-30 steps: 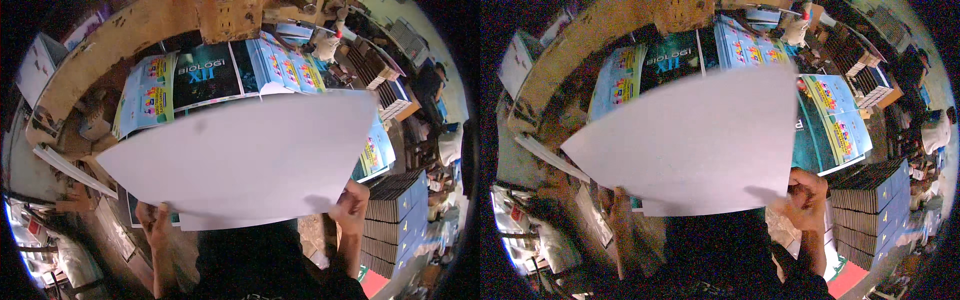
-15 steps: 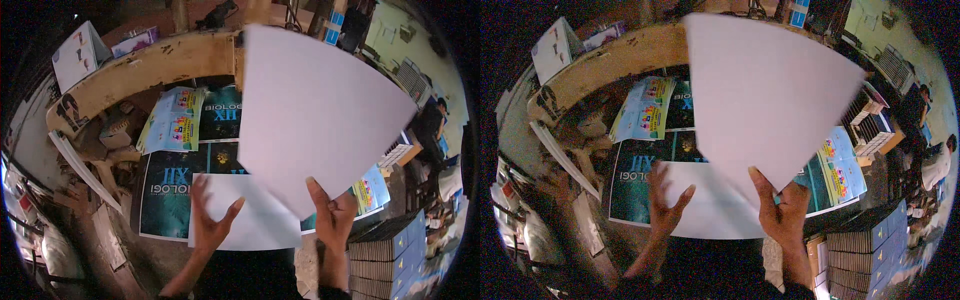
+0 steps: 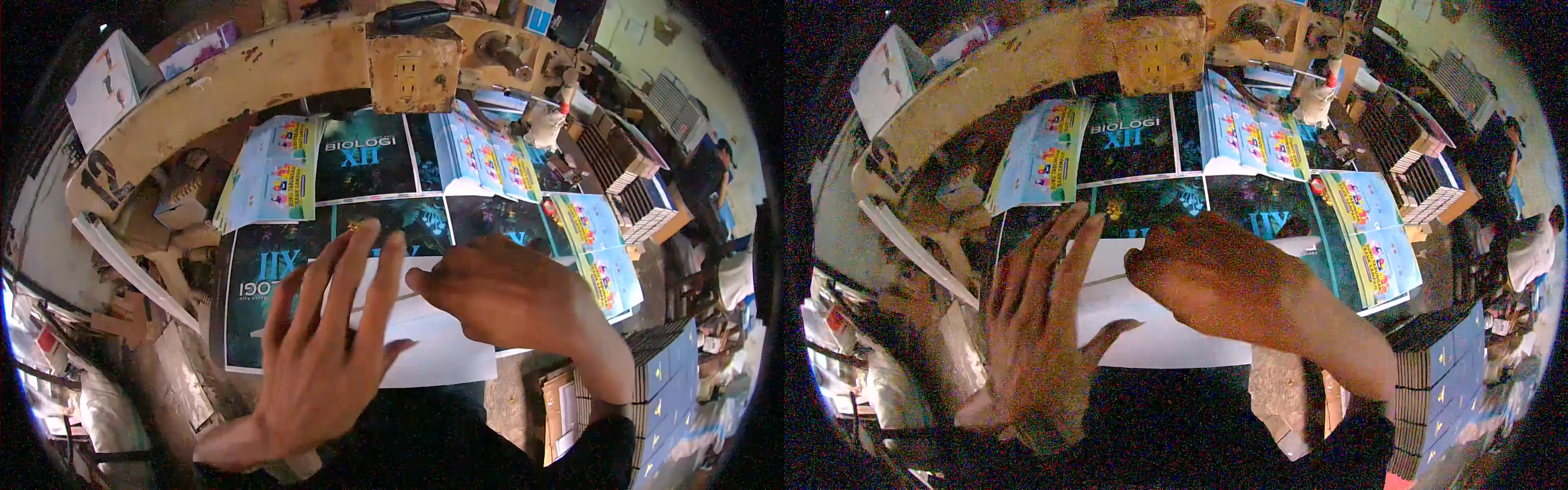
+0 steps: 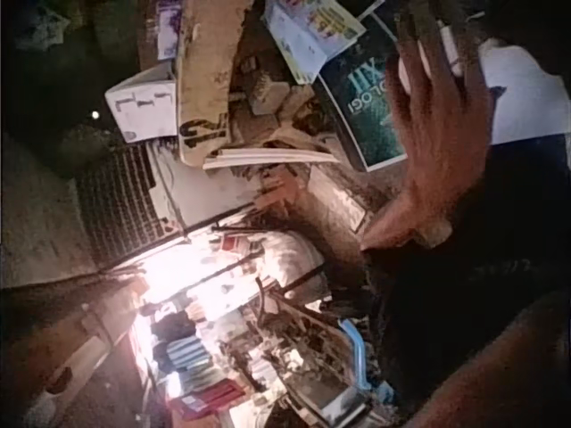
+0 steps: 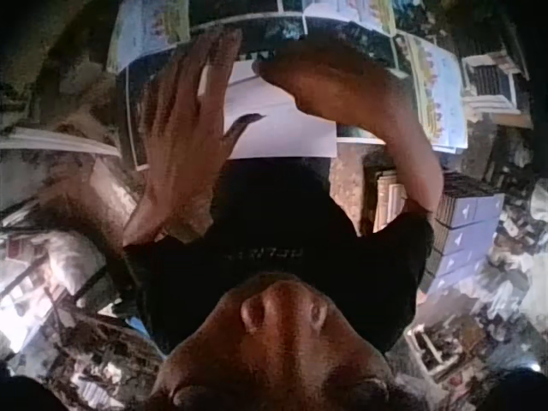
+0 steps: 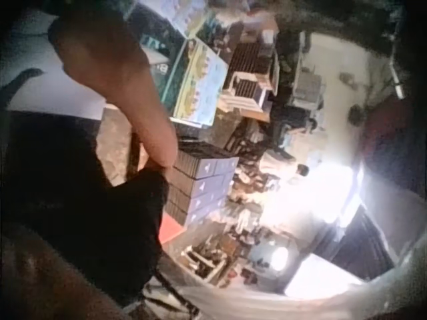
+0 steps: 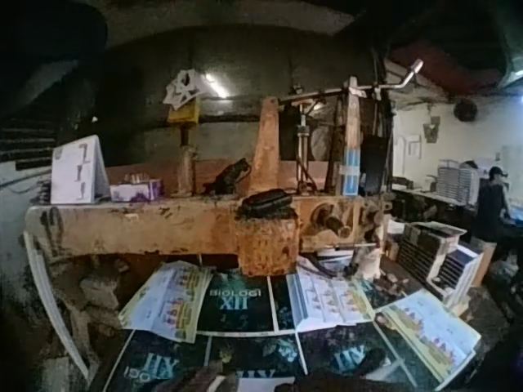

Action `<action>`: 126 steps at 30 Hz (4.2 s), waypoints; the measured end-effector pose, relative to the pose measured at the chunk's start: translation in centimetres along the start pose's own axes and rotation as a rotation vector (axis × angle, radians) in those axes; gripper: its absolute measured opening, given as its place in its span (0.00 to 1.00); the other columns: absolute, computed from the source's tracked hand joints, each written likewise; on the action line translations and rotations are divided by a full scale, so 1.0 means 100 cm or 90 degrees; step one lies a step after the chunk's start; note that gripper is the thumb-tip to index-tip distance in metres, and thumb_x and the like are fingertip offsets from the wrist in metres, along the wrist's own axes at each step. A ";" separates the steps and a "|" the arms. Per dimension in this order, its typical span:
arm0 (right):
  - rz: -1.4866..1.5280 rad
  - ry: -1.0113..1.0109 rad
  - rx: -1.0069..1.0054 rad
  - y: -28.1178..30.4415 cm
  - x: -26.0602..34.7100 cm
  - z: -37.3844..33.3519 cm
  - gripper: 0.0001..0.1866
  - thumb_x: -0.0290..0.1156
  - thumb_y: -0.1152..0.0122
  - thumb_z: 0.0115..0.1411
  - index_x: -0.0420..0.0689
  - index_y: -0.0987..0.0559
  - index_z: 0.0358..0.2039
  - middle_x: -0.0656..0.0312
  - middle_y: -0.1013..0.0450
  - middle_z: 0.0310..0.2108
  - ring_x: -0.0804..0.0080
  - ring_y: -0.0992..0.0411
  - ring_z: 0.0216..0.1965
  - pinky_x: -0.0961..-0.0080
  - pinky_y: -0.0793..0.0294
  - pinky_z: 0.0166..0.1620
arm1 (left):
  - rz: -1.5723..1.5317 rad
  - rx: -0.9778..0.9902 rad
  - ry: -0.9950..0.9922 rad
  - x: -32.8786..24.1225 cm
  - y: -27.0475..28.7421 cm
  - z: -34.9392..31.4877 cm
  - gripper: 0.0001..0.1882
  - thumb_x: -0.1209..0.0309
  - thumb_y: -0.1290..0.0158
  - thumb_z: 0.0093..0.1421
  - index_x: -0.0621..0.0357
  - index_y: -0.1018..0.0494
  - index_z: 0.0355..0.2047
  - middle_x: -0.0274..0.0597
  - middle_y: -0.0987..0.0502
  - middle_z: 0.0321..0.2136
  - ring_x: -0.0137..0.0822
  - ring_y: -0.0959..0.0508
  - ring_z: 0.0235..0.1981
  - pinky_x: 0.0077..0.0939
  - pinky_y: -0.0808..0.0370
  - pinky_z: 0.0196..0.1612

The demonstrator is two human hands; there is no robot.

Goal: The person folds paper sheets in half and creases the edges using a cylindrical wooden tool.

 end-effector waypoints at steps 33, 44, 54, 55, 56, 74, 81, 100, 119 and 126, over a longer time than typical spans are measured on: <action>0.615 -0.382 -0.223 -0.090 -0.068 -0.119 0.15 0.31 0.24 0.50 0.42 0.15 0.39 0.57 0.18 0.36 0.68 0.21 0.36 0.72 0.24 0.42 | -0.301 0.247 0.284 0.111 -0.076 -0.092 0.23 0.63 0.29 0.47 0.60 0.23 0.40 0.47 0.19 0.38 0.45 0.20 0.40 0.38 0.24 0.45; 0.401 -0.444 -0.310 -0.093 -0.063 -0.110 0.16 0.32 0.23 0.50 0.42 0.16 0.38 0.56 0.18 0.35 0.68 0.20 0.36 0.70 0.23 0.43 | -0.222 0.204 0.261 0.125 -0.074 -0.083 0.21 0.61 0.30 0.50 0.58 0.19 0.41 0.47 0.17 0.35 0.44 0.18 0.39 0.37 0.25 0.45; 0.315 -0.487 -0.401 -0.097 -0.058 -0.125 0.13 0.36 0.23 0.51 0.44 0.15 0.34 0.58 0.18 0.34 0.64 0.20 0.38 0.67 0.23 0.46 | -0.354 0.189 0.234 0.112 -0.058 -0.066 0.12 0.71 0.30 0.49 0.59 0.18 0.34 0.41 0.18 0.29 0.36 0.18 0.31 0.31 0.23 0.36; 0.330 -0.514 -0.388 -0.097 -0.057 -0.124 0.13 0.35 0.25 0.49 0.44 0.14 0.35 0.59 0.18 0.34 0.64 0.20 0.38 0.67 0.23 0.46 | -0.358 0.203 0.170 0.113 -0.062 -0.066 0.11 0.73 0.32 0.50 0.57 0.17 0.35 0.40 0.18 0.30 0.35 0.19 0.32 0.30 0.23 0.36; 0.328 -0.515 -0.383 -0.097 -0.055 -0.127 0.13 0.35 0.25 0.49 0.44 0.14 0.35 0.59 0.18 0.34 0.64 0.20 0.38 0.67 0.23 0.46 | -0.367 0.213 0.102 0.110 -0.066 -0.068 0.12 0.75 0.33 0.50 0.56 0.17 0.37 0.38 0.18 0.32 0.34 0.19 0.33 0.29 0.23 0.35; 0.216 -0.269 -0.333 -0.195 -0.017 -0.143 0.23 0.24 0.35 0.38 0.45 0.14 0.40 0.61 0.22 0.44 0.60 0.25 0.42 0.69 0.21 0.43 | -0.267 0.086 0.105 0.054 -0.136 -0.183 0.19 0.79 0.41 0.46 0.61 0.17 0.41 0.43 0.20 0.42 0.42 0.20 0.42 0.35 0.23 0.45; 0.203 -0.275 -0.356 -0.202 -0.019 -0.146 0.25 0.26 0.32 0.35 0.47 0.13 0.40 0.63 0.21 0.41 0.63 0.24 0.38 0.71 0.22 0.39 | -0.268 0.070 0.082 0.058 -0.140 -0.184 0.19 0.80 0.40 0.42 0.60 0.16 0.39 0.42 0.19 0.39 0.40 0.21 0.41 0.31 0.22 0.43; 0.289 -0.528 -0.150 -0.175 -0.073 -0.103 0.38 0.47 0.17 0.38 0.36 0.25 0.44 0.52 0.19 0.31 0.59 0.18 0.35 0.66 0.20 0.39 | -0.376 0.285 0.501 0.085 -0.146 -0.116 0.42 0.60 0.25 0.44 0.59 0.37 0.54 0.51 0.19 0.38 0.40 0.17 0.37 0.31 0.22 0.36; 0.373 -0.498 -0.093 -0.184 -0.089 -0.084 0.38 0.50 0.23 0.45 0.37 0.27 0.49 0.45 0.22 0.39 0.48 0.21 0.41 0.56 0.24 0.48 | -0.117 0.131 0.066 0.004 -0.141 -0.003 0.51 0.53 0.40 0.57 0.59 0.55 0.72 0.73 0.57 0.68 0.67 0.56 0.70 0.62 0.55 0.68; 0.440 -0.482 -0.168 -0.181 -0.086 -0.082 0.34 0.46 0.21 0.43 0.37 0.25 0.45 0.51 0.20 0.34 0.51 0.20 0.36 0.63 0.22 0.43 | -0.087 0.188 0.094 -0.002 -0.204 -0.021 0.35 0.56 0.59 0.69 0.62 0.50 0.71 0.70 0.60 0.70 0.65 0.59 0.71 0.65 0.59 0.68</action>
Point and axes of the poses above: each hand's wrist, its own z-axis towards the middle knuckle, its own y-axis out of the back of the hand, x = y × z, the point moved 5 cm from there along z, towards the middle knuckle
